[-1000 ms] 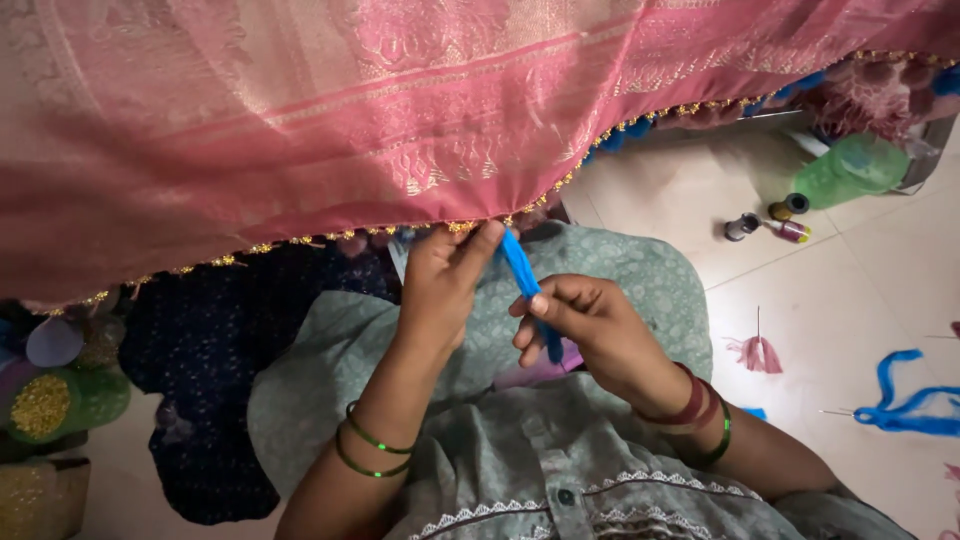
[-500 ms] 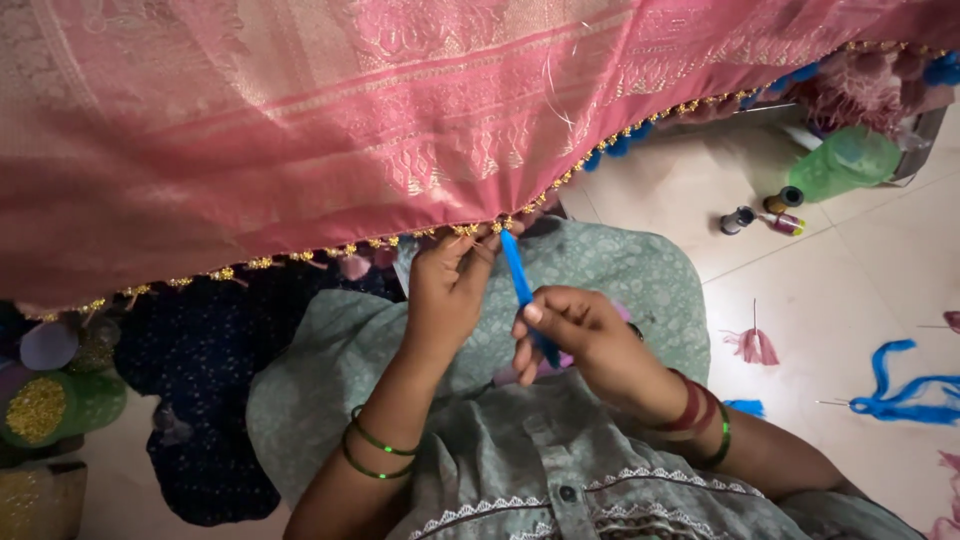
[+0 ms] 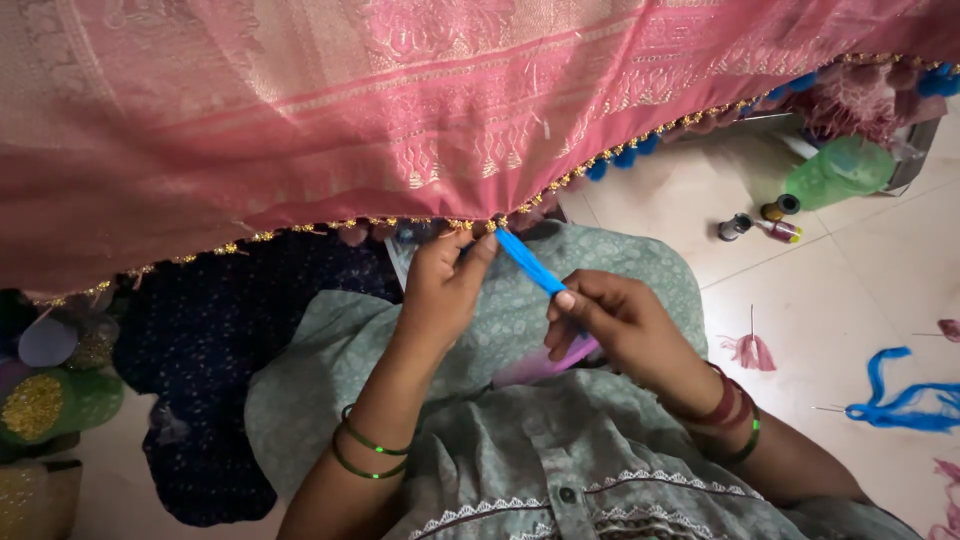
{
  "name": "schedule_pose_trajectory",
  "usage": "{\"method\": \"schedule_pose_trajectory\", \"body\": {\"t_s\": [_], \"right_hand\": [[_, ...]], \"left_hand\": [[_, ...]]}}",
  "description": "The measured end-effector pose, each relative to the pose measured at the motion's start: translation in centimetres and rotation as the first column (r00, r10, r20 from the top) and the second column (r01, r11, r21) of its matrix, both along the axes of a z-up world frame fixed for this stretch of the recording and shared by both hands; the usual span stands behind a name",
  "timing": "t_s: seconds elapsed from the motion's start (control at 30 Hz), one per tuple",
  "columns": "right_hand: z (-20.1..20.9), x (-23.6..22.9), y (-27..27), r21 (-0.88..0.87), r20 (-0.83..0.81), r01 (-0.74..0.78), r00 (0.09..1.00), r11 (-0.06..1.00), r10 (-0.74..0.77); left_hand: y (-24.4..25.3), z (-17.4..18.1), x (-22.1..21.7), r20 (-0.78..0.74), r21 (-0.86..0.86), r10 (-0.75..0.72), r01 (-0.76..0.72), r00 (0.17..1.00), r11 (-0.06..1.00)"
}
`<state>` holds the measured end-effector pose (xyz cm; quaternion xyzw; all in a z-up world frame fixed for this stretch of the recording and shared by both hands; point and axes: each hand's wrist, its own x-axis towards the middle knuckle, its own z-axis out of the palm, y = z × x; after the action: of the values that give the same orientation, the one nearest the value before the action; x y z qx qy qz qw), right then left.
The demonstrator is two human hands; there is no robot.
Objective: The person is adding decorative blue thread tassels to the edge of a pink saree using a crochet hook and scissors.
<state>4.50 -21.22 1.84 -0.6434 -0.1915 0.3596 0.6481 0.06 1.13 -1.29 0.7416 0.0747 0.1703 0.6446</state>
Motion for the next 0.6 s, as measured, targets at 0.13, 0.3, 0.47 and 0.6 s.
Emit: {"method": "schedule_pose_trajectory", "body": {"t_s": [0.13,0.3,0.47,0.6], "right_hand": [[-3.3,0.7,0.7,0.066,0.059,-0.037,0.998,0.997,0.033],[-7.2,-0.7,4.2,0.277,-0.281,-0.117,0.939,0.954,0.197],[-10.1,-0.2,4.9,0.328,-0.216,-0.159,0.947,0.931,0.238],[-5.5,0.1,3.5,0.205,0.299,-0.1,0.953,0.974,0.035]], "left_hand": [[-0.5,1.0,-0.2,0.199,0.168,-0.037,0.003,0.979,0.986],[-1.5,0.8,-0.2,0.188,-0.088,-0.195,0.214,0.963,0.973],[-1.5,0.6,-0.6,-0.002,-0.598,-0.206,0.164,0.979,0.785],[-1.4,-0.8,-1.0,0.093,-0.536,-0.213,0.229,0.973,0.812]]}}
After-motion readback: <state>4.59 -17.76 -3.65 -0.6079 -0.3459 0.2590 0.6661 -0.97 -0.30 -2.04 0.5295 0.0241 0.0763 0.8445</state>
